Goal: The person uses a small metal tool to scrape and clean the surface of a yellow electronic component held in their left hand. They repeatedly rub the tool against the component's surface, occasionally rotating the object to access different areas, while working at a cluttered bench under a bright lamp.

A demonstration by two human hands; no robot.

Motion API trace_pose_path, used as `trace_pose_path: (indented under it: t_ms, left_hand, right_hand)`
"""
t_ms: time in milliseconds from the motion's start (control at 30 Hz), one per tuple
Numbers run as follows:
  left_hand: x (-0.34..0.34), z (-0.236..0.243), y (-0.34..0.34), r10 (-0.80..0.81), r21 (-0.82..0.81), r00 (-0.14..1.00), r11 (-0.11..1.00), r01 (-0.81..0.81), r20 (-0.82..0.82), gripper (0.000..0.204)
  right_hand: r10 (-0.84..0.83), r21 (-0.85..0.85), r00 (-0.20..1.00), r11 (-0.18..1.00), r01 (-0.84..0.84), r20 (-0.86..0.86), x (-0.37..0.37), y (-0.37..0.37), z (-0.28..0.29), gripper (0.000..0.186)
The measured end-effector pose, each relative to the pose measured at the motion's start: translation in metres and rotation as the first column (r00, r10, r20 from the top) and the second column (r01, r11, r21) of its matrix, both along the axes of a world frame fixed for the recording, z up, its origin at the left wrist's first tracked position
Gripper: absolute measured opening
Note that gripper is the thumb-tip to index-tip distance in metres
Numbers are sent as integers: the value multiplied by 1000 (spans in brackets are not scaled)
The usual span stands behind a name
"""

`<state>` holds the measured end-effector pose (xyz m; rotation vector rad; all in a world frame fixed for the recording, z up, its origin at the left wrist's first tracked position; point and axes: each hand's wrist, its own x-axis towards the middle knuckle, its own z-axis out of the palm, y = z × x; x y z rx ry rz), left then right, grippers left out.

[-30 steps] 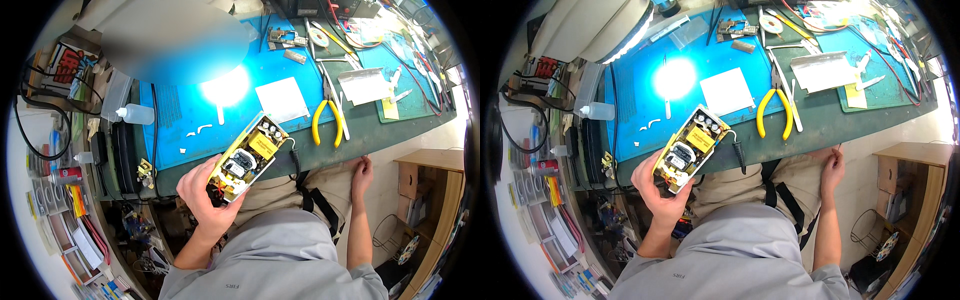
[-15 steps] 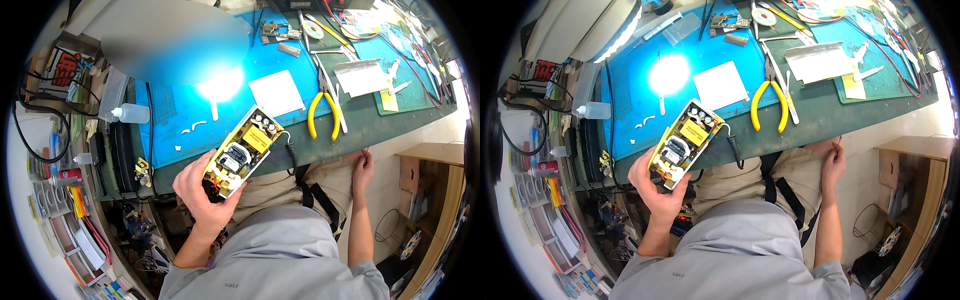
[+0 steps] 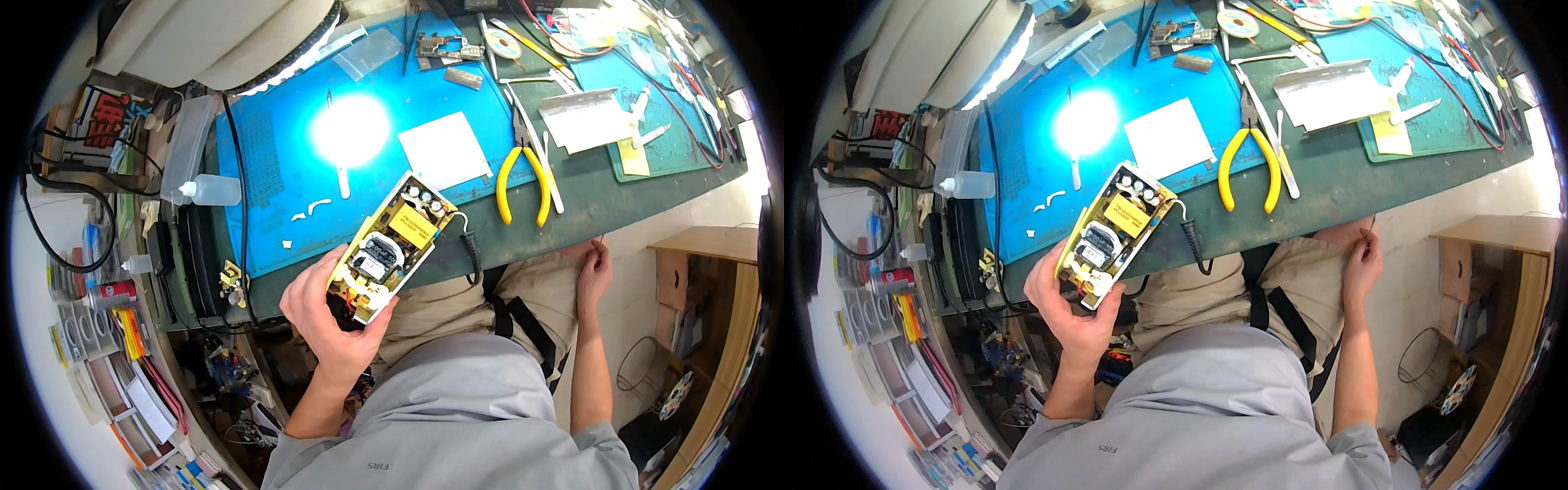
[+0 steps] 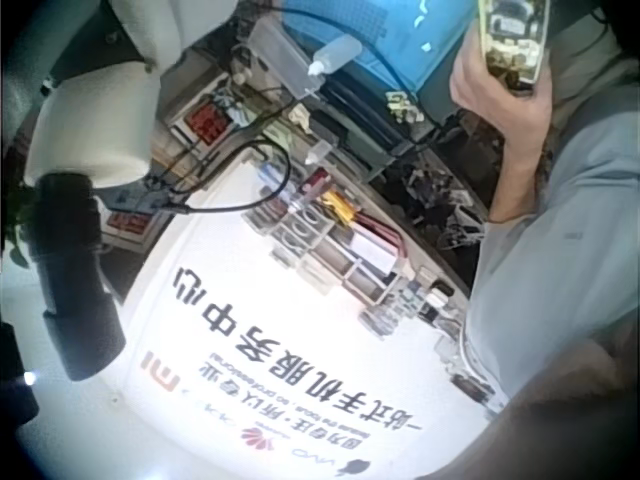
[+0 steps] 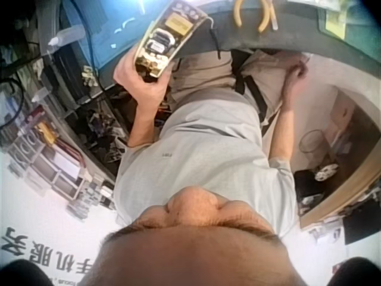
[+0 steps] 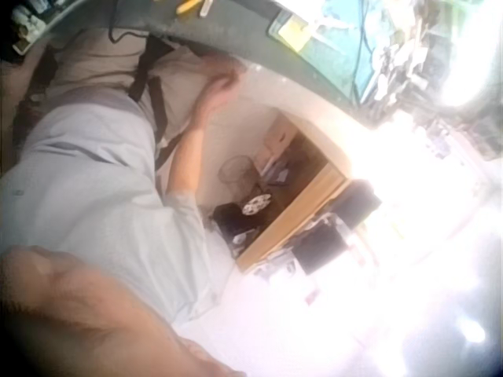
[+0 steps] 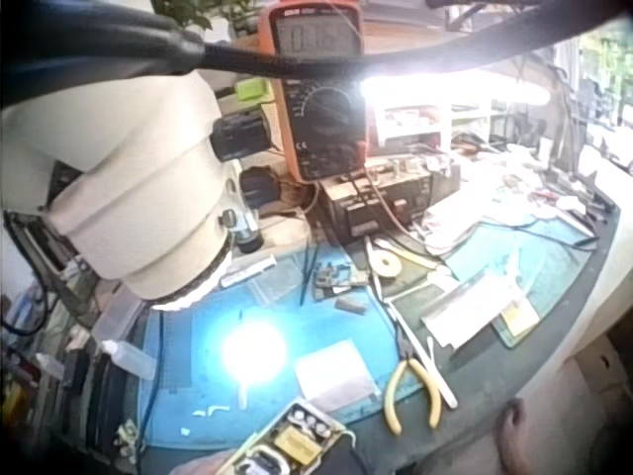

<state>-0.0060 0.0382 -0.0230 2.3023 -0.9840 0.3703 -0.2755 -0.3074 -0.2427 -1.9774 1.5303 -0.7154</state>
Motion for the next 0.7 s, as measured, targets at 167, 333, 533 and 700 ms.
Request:
trace_pose_path:
  t_ms: [167, 333, 533, 700]
  left_hand:
    - [0, 0, 1, 2, 36, 1000, 999, -2, -7, 81]
    - [-3, 3, 3, 42, 110, 999, 993, -43, 19, 83]
    - [-3, 4, 1, 51, 117, 999, 992, -53, 19, 80]
    - [-2, 2, 1, 44, 113, 998, 992, -48, 37, 79]
  right_hand:
    - [-1, 39, 1000, 999, 1, -9, 1, 2, 6, 26]
    - [-1, 45, 1000, 999, 0, 31, 1, 1, 3, 26]
    - [-25, 51, 997, 998, 21, 79, -1, -1, -4, 26]
    - [-43, 57, 994, 998, 38, 99, -2, -2, -7, 26]
